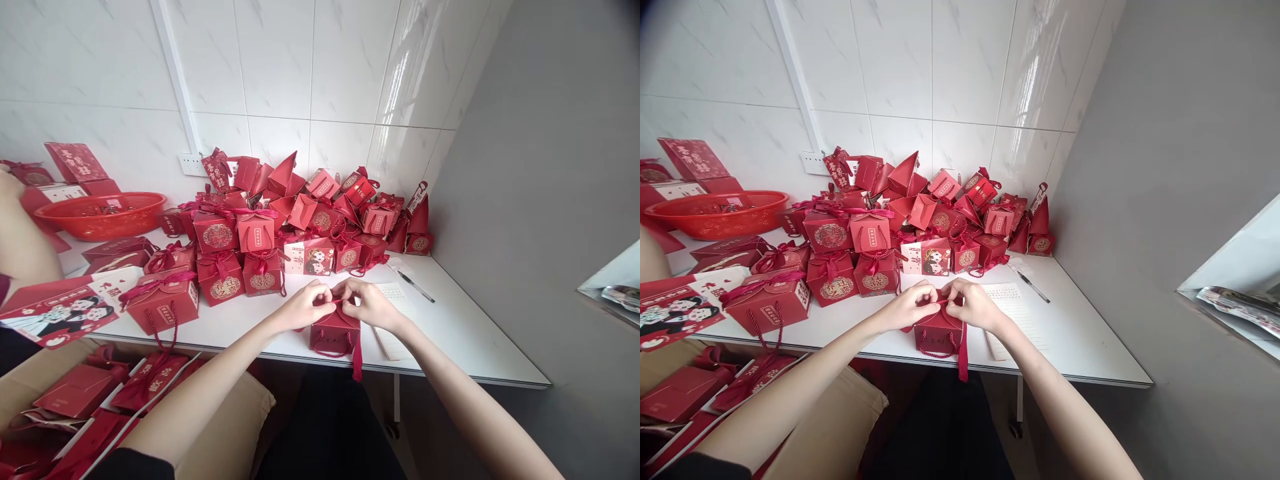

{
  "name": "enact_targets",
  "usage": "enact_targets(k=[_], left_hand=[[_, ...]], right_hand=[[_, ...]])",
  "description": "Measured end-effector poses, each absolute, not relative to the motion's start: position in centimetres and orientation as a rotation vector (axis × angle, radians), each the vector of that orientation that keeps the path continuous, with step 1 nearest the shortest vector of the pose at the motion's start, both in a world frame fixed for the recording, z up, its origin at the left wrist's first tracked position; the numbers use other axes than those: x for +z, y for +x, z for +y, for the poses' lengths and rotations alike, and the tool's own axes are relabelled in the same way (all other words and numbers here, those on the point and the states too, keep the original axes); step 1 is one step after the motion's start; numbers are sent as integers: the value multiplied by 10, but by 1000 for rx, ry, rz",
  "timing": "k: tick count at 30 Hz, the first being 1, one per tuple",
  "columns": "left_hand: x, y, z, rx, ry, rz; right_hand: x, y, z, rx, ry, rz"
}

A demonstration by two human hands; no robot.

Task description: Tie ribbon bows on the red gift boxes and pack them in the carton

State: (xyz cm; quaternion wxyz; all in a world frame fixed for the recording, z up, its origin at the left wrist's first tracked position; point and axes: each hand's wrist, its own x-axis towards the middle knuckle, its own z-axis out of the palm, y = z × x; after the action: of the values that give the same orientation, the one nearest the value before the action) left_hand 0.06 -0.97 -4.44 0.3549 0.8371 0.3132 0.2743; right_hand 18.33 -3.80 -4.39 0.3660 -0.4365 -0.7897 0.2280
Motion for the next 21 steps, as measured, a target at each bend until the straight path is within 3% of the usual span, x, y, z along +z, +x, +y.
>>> enact_targets(k=[14, 21], left_hand=[[-32, -2, -5, 462, 2119, 834], [-41, 4, -9, 660, 2210, 1045]], right_hand=[[-45, 191, -32, 1098, -882, -1898], [-55, 180, -35, 865, -907, -1816]])
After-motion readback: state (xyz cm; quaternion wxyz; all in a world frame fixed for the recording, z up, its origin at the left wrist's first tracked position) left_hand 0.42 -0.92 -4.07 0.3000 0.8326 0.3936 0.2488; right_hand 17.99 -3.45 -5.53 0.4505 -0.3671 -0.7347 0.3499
